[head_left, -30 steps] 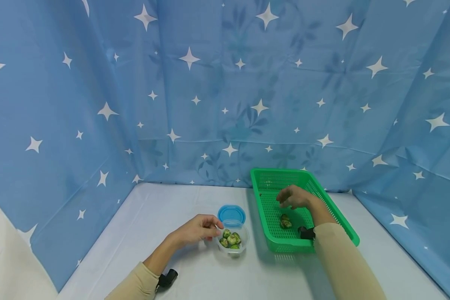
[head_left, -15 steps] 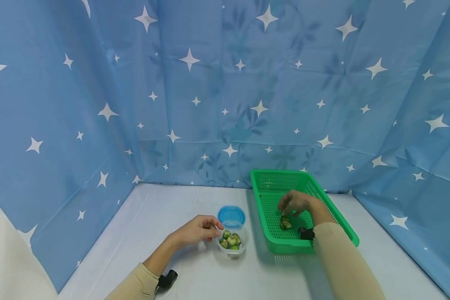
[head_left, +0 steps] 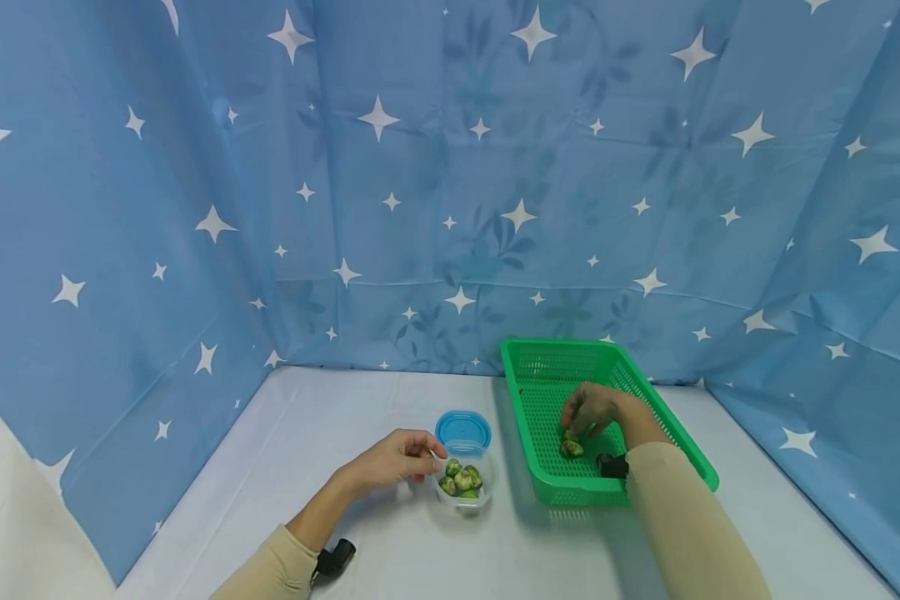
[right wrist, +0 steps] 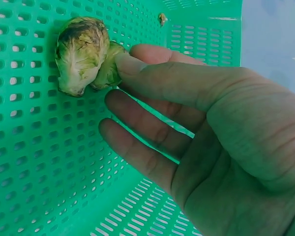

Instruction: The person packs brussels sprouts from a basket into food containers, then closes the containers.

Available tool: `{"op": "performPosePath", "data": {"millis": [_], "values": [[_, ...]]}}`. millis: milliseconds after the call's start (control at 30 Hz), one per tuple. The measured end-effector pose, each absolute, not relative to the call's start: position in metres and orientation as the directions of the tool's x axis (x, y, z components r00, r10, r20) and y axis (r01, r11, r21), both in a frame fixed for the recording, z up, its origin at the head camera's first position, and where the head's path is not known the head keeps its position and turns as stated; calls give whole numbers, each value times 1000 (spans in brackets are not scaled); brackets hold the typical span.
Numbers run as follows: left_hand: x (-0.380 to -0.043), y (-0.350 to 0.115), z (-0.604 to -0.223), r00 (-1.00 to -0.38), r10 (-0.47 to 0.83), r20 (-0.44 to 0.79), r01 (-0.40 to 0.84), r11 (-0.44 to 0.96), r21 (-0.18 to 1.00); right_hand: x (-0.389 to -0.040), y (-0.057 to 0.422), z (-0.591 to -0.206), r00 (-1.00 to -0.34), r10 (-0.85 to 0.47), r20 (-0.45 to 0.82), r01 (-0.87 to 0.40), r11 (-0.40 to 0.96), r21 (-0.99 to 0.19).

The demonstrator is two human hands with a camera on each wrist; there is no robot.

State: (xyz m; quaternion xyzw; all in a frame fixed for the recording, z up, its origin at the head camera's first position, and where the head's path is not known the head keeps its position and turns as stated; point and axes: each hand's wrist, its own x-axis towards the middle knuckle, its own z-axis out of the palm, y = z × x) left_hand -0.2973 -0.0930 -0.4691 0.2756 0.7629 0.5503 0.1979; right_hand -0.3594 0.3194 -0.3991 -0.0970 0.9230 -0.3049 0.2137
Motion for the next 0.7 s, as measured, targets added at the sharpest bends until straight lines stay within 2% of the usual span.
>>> {"op": "performPosePath", "data": {"millis": [400, 700], "values": [[-296, -93, -468, -770, 638, 0, 196, 236, 952, -357, 316, -398, -896, -295, -332, -28, 784, -620], [-296, -93, -467, -772, 636, -3, 193, 239, 952, -359, 316, -400, -894, -340, -293, -85, 769, -633]]}}
